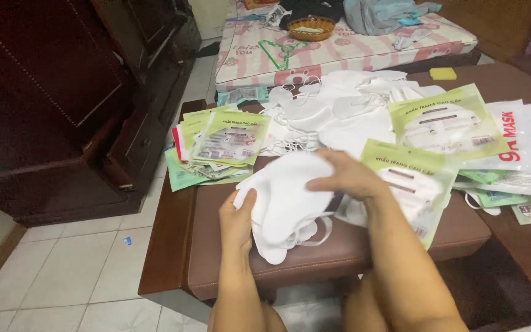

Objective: The person is manually sorting and stacking white face masks from a large pile onto a neat stack on a low table.

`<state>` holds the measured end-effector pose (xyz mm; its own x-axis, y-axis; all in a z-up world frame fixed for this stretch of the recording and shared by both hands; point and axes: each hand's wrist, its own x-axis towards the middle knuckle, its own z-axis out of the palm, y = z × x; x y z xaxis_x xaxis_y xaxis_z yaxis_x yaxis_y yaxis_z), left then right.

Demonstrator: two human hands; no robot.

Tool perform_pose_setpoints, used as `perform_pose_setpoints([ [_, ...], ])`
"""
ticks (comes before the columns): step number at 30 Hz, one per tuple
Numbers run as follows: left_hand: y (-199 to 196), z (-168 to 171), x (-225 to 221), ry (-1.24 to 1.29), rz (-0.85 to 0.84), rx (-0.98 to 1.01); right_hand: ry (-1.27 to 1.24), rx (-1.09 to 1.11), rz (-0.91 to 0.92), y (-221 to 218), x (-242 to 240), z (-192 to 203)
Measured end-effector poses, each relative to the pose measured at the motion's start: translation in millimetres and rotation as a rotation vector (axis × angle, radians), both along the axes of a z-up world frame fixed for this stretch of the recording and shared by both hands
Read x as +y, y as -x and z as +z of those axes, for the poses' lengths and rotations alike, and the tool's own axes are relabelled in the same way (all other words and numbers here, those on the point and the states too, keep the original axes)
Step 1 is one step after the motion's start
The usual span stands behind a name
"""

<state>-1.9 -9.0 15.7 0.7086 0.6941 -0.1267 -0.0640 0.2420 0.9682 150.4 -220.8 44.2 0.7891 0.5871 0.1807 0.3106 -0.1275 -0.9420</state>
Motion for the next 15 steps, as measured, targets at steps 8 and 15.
perform_pose_setpoints([
  [8,-5.7,-14.3,3.9,0.057,-0.098,-0.039,0.040,0.079,-0.003,-1.6,47.9,-43.6],
  [15,3.0,-7.3,7.4,0.076,-0.013,-0.095,0.089,-0.444,-0.536,18.9,-85.4,-35.5],
])
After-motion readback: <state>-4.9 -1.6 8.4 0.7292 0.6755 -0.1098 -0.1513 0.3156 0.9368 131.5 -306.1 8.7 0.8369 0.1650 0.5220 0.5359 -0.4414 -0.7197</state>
